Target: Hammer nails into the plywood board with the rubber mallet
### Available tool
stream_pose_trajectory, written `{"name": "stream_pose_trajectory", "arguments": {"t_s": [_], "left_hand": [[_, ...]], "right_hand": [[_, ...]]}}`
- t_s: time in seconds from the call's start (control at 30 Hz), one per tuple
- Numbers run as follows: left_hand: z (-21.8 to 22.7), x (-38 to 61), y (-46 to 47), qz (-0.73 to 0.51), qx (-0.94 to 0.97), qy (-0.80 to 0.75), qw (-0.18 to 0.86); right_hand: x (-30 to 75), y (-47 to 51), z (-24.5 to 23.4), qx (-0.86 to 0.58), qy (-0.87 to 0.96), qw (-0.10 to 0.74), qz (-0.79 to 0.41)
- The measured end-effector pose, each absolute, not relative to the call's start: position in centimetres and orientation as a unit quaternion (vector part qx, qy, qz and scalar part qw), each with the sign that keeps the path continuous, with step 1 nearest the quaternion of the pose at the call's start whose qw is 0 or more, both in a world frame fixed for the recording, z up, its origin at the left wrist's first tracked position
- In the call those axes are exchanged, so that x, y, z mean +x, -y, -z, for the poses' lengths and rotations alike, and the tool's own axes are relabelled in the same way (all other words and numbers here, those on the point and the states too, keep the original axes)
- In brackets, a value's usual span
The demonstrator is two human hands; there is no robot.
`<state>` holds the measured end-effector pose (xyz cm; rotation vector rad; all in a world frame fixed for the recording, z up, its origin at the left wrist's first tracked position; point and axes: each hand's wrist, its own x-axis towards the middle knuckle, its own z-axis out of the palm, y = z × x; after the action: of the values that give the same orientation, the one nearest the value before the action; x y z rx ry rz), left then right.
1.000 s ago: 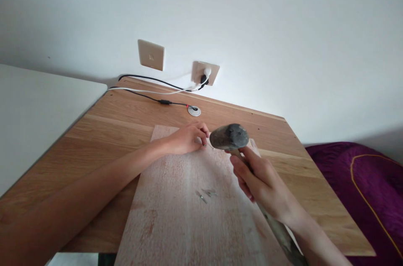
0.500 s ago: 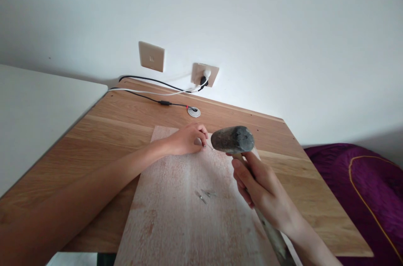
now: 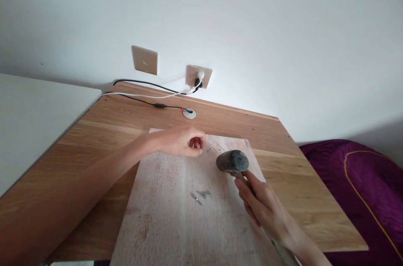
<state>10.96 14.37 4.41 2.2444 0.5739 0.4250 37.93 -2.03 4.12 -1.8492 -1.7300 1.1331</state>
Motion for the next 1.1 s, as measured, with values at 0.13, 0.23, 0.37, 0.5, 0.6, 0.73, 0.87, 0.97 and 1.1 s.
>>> {"name": "stream_pose_trajectory", "arguments": {"t_s": [0.13,0.23,0.37,0.5,0.6,0.73,0.87,0.97,1.1], "left_hand": [[-6.3,13.0,-9.5,-0.060,0.942,-0.151,0.293],[-6.0,14.2,-6.4,-0.053,0.979,-0.128,0.151],[-4.9,14.7,-4.9,-0.093,0.988,-0.090,0.082],[-4.1,14.7,-4.9,-0.109,0.988,-0.088,0.061],[-3.7,14.9,-4.7,-0.093,0.991,-0.086,0.051],[-3.8,15.0,-5.5,-0.087,0.990,-0.087,0.072],[-5.4,13.5,-8.6,-0.113,0.968,-0.124,0.187],[-6.1,11.2,-11.6,-0.191,0.920,-0.166,0.299],[-4.2,8.4,-13.8,-0.253,0.871,-0.265,0.328]], "right_hand": [[38.2,2.1,-3.6,-0.660,0.618,0.179,-0.388],[38.0,2.2,-4.0,-0.656,0.622,0.190,-0.384],[37.9,2.2,-4.2,-0.656,0.626,0.181,-0.381],[38.2,2.3,-3.4,-0.651,0.651,0.184,-0.344],[38.5,2.5,-2.5,-0.658,0.639,0.185,-0.353],[38.6,2.6,-2.4,-0.658,0.627,0.185,-0.375],[38.2,2.9,-3.2,-0.661,0.615,0.185,-0.389],[38.1,2.9,-3.5,-0.661,0.611,0.205,-0.384],[38.6,2.8,-2.7,-0.648,0.647,0.200,-0.350]]}}
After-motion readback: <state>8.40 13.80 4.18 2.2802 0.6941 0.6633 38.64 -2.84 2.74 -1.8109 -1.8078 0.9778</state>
